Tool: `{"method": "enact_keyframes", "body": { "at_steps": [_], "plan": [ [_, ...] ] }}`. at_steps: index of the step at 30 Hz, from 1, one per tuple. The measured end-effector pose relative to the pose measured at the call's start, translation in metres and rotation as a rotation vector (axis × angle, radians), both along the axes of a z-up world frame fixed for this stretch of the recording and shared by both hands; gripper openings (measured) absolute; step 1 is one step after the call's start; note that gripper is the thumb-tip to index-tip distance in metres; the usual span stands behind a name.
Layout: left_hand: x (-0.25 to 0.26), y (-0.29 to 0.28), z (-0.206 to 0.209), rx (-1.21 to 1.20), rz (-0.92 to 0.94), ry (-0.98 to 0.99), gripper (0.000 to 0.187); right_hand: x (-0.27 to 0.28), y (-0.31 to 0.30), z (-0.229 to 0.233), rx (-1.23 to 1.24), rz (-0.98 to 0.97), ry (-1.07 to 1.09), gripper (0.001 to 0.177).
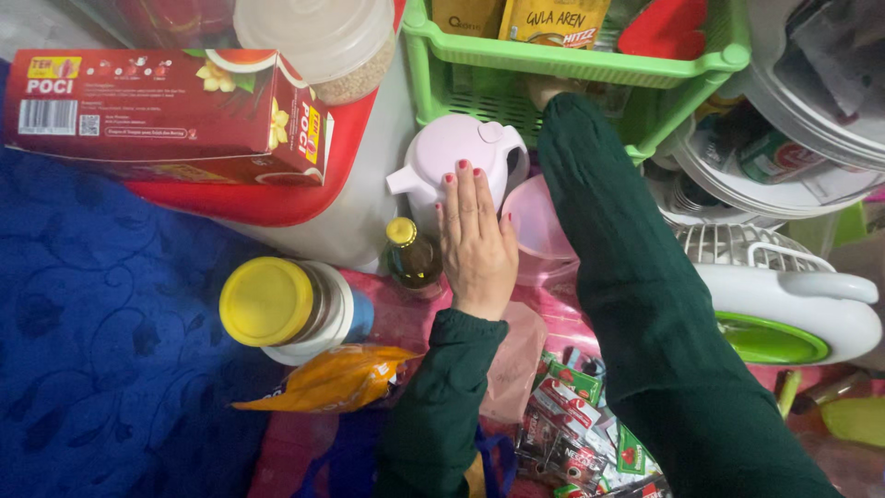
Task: The person sorts and organizes various food and medicine packets on a table, placing some items into a green plastic shelf and arranging others into groups.
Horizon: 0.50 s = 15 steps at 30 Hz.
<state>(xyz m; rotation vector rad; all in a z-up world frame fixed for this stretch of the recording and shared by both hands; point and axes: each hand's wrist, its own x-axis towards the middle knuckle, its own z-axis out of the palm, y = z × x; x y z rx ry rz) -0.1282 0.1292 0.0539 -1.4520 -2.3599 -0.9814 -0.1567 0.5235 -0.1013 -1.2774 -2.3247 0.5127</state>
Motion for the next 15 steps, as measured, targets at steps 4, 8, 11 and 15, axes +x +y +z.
{"method": "enact_keyframes", "body": {
  "at_steps": [4, 8, 11, 15],
  "plan": [
    [-0.002, -0.001, -0.001, -0.009, -0.010, -0.006, 0.071, -0.020, 0.008, -0.011, 0.033, 0.020, -0.028, 0.039],
    [-0.003, -0.002, -0.002, -0.009, -0.015, -0.014, 0.070, -0.025, 0.014, -0.026, 0.054, 0.032, -0.053, 0.041],
    [-0.002, -0.002, -0.001, -0.004, -0.017, -0.013, 0.069, -0.022, 0.016, -0.040, 0.063, 0.038, -0.067, 0.043],
    [-0.003, -0.002, 0.000, -0.004, -0.018, -0.015, 0.068, -0.023, 0.022, -0.045, 0.084, 0.059, -0.078, 0.046]
  ]
}}
